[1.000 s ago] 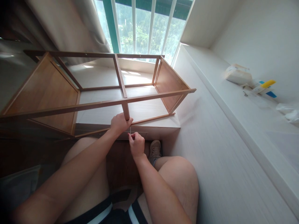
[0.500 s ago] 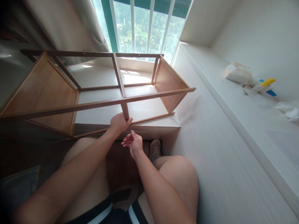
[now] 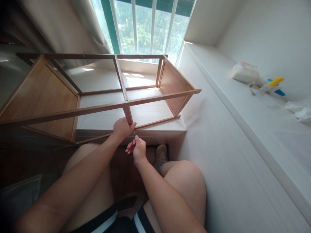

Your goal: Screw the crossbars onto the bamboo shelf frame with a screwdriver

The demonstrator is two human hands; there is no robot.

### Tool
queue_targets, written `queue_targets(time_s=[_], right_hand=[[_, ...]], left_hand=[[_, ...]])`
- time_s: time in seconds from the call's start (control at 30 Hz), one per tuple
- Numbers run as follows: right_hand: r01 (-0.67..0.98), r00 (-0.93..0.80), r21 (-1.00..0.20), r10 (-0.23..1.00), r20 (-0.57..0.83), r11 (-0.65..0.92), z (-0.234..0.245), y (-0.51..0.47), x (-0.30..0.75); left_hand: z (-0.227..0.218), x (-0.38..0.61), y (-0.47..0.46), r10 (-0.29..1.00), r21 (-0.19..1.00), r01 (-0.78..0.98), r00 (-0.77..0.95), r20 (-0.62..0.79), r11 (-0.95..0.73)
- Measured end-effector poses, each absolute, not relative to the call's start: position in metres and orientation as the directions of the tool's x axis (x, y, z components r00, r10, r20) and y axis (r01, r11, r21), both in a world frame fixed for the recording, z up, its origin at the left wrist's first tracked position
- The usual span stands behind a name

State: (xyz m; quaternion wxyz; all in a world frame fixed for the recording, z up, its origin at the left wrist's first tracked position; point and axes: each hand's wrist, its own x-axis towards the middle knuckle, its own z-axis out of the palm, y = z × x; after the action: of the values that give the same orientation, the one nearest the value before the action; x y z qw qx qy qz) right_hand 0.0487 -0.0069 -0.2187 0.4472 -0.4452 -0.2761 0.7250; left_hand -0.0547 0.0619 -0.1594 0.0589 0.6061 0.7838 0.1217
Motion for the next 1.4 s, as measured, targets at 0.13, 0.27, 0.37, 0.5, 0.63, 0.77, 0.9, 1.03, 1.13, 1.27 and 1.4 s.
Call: queue_targets(time_s=[0.13,0.27,0.37,0.5,0.63,0.77,0.9,1.03,1.13,1.27,1.4], right_hand=[[-0.364,-0.156,-0.840,0.916,-0.370,-0.402,-0.220,-0.007,0.049],[-0.315,-0.150,-0.870,0.925,-0.349,-0.380,-0.219,-0.007,0.049],[-0.257,-0.173,-0.892,0.926,-0.336,-0.372,-0.220,-0.008,0.049],[-0.140,-0.132,-0.941,0.948,-0.289,-0.307,-0.225,-0.008,0.050],[0.026,-0.086,-0.980,0.976,-0.199,-0.197,-0.230,-0.006,0.053],[0.206,-0.085,-0.976,0.992,-0.091,-0.072,-0.232,-0.005,0.058],[0.382,-0.091,-0.923,0.996,0.020,0.053,-0.227,-0.003,0.064],[0.497,-0.071,-0.863,0.996,0.055,0.083,-0.226,-0.002,0.068],[0.510,-0.067,-0.858,0.997,0.028,0.058,-0.227,-0.002,0.070],[0.394,-0.096,-0.919,0.994,-0.059,-0.017,-0.229,-0.001,0.067],[0.131,-0.162,-0.973,0.964,-0.211,-0.191,-0.231,-0.002,0.057]], left_hand=[[-0.160,-0.055,0.062,0.966,0.256,0.938,-0.253,0.053,0.232],[-0.160,-0.055,0.062,0.966,0.252,0.938,-0.256,0.043,0.237],[-0.159,-0.054,0.062,0.965,0.252,0.936,-0.261,0.036,0.244],[-0.160,-0.054,0.063,0.964,0.255,0.935,-0.264,0.034,0.247],[-0.161,-0.054,0.063,0.965,0.258,0.935,-0.261,0.037,0.243],[-0.161,-0.055,0.063,0.964,0.260,0.934,-0.264,0.036,0.246],[-0.162,-0.055,0.063,0.964,0.259,0.934,-0.265,0.032,0.248],[-0.162,-0.056,0.064,0.965,0.259,0.936,-0.258,0.043,0.239],[-0.163,-0.056,0.064,0.965,0.259,0.937,-0.257,0.052,0.235],[-0.163,-0.055,0.063,0.964,0.257,0.937,-0.261,0.057,0.238],[-0.161,-0.054,0.062,0.962,0.253,0.935,-0.268,0.048,0.248]])
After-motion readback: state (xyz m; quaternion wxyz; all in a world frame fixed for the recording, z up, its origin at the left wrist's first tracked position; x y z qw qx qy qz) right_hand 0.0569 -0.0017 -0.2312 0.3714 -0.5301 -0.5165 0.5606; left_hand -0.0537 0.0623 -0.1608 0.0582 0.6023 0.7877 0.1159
